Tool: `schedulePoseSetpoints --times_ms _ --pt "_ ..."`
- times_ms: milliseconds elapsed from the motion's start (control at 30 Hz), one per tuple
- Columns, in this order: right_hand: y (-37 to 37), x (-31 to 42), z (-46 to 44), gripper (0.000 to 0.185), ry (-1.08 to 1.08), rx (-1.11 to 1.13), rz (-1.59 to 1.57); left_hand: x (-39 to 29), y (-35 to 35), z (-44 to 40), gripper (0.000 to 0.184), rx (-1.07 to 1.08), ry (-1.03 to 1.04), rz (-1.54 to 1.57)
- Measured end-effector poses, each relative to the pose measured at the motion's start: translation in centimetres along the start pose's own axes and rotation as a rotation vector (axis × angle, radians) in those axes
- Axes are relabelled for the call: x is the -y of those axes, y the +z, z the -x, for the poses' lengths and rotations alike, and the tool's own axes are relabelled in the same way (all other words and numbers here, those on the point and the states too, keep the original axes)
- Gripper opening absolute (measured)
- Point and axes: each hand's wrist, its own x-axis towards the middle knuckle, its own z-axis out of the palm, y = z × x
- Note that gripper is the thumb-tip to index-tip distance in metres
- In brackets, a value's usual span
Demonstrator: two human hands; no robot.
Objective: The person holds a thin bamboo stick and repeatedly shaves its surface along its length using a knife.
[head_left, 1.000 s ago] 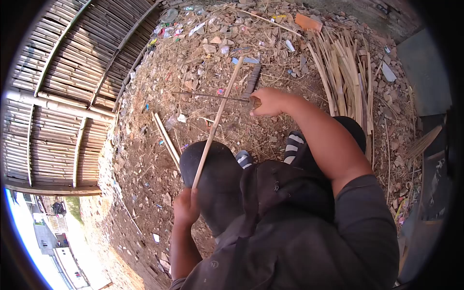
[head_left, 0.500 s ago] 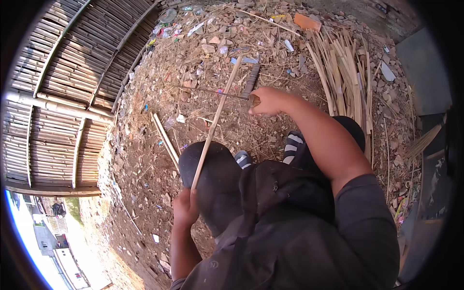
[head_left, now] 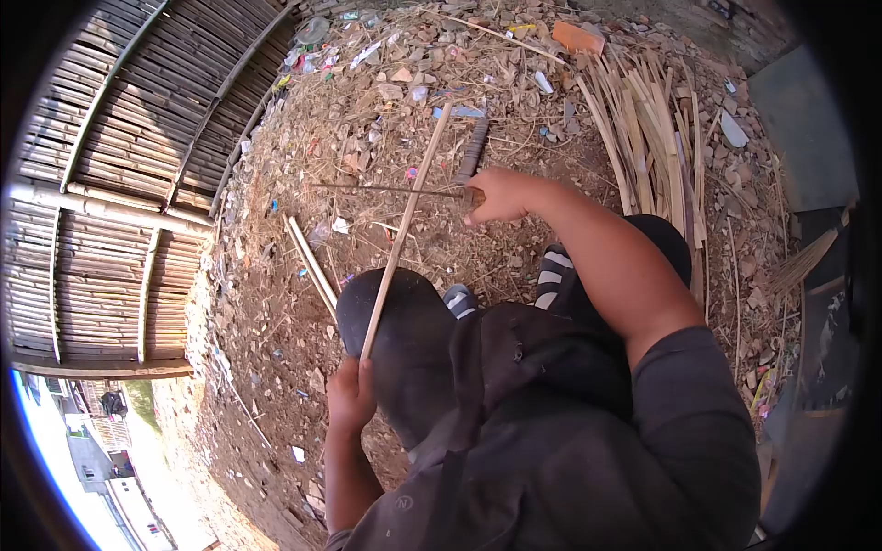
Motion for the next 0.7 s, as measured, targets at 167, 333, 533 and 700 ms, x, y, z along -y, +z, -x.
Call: schedulePoseSetpoints --times_ms 167,333,533,700 --pt "0.3 -2.9 -0.3 0.054 0.148 -0.244 0.029 0.1 0.0 -0.3 0.036 0.024 0.002 0.004" --pt "0.1 3.6 2.3 0.043 -0.089 -0.002 0.203 -0.7 -0.3 -0.7 0.037 0.064 -0.017 0.087" --pt "-0.1 -1.0 -0.2 0.049 0.052 -0.082 0.021 -0.1 0.0 -0.1 0.038 0.010 -0.018 -0.018" --pt "-0.4 -0.7 0.5 0.055 0.188 -0.229 0.051 -0.2 -0.2 -0.4 0.037 0.029 -0.026 0.000"
